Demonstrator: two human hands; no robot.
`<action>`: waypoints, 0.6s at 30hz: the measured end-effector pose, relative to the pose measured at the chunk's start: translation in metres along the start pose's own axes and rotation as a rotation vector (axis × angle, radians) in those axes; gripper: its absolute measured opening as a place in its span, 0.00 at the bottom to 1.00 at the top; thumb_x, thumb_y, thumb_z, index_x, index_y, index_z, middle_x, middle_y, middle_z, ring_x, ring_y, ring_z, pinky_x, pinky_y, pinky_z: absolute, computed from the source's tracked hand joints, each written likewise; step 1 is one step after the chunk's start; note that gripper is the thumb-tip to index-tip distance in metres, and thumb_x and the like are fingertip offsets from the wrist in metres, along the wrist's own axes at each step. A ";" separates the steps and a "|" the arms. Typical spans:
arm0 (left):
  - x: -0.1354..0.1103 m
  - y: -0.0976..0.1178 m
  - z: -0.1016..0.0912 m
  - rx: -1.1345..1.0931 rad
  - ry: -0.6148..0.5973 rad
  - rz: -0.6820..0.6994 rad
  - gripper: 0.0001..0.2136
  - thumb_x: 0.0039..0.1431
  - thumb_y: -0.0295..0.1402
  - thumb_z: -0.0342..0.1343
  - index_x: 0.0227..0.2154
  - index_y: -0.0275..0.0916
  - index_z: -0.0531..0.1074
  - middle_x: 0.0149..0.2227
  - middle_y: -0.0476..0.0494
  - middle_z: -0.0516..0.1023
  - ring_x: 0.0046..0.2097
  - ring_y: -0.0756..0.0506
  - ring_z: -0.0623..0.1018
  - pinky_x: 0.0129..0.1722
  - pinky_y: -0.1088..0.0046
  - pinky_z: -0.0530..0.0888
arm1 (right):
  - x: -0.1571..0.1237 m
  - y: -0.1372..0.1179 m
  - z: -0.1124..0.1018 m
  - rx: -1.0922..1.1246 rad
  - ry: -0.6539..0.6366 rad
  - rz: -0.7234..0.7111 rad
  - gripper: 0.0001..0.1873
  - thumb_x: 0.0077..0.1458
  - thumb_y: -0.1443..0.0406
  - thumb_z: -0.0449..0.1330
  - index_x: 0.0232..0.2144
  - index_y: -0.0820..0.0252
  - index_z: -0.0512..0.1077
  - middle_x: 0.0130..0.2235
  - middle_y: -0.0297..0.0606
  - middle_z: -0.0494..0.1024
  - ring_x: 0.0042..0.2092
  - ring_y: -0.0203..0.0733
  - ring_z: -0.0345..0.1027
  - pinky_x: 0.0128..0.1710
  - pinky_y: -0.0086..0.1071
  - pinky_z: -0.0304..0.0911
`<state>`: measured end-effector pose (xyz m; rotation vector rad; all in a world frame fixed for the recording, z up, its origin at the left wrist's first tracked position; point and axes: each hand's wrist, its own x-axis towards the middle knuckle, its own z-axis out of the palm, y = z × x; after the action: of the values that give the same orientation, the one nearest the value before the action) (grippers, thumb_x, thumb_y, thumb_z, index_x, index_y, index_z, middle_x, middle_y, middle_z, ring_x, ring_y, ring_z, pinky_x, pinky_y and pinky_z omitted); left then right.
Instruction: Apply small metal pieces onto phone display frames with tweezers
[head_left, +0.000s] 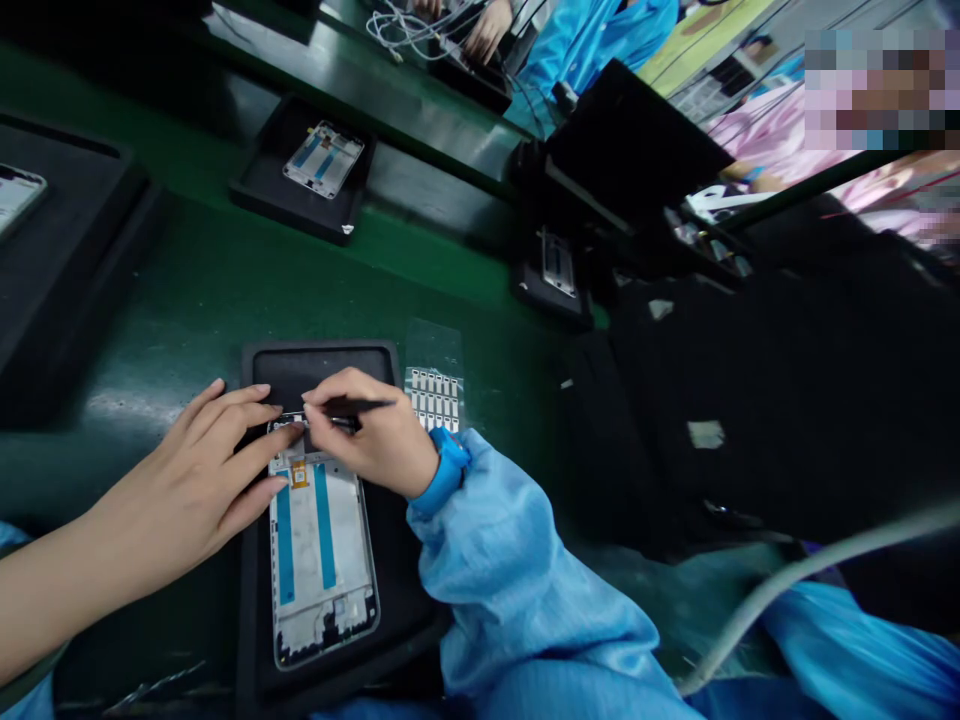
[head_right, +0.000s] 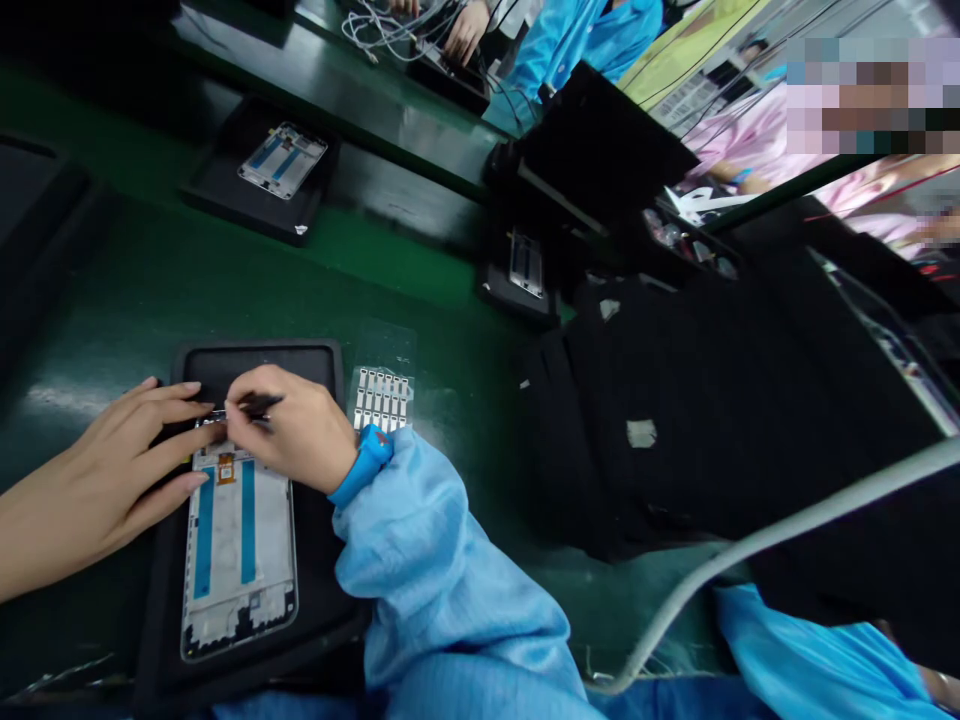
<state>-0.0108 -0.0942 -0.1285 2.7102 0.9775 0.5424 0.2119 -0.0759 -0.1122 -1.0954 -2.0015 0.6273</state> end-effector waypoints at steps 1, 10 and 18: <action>0.000 0.000 0.000 -0.005 0.001 -0.004 0.19 0.67 0.37 0.49 0.58 0.40 0.68 0.53 0.36 0.73 0.64 0.33 0.67 0.64 0.41 0.62 | 0.000 0.001 -0.001 0.075 0.025 0.077 0.04 0.61 0.64 0.56 0.35 0.59 0.69 0.37 0.38 0.78 0.35 0.36 0.76 0.37 0.29 0.74; 0.000 -0.001 0.002 0.022 0.015 0.018 0.21 0.68 0.37 0.48 0.60 0.36 0.66 0.53 0.33 0.73 0.63 0.32 0.67 0.63 0.40 0.63 | 0.001 0.002 0.001 0.092 0.014 0.099 0.06 0.62 0.61 0.58 0.36 0.59 0.71 0.37 0.37 0.79 0.36 0.36 0.77 0.37 0.28 0.74; -0.004 -0.001 0.000 0.001 0.023 0.007 0.20 0.68 0.37 0.48 0.60 0.39 0.66 0.54 0.36 0.73 0.63 0.34 0.68 0.64 0.44 0.62 | -0.001 0.003 0.003 0.125 0.087 0.119 0.03 0.60 0.64 0.58 0.35 0.59 0.69 0.35 0.35 0.77 0.33 0.33 0.75 0.34 0.25 0.73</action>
<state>-0.0142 -0.0955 -0.1295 2.7149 0.9750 0.5758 0.2111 -0.0756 -0.1163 -1.1525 -1.8084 0.7441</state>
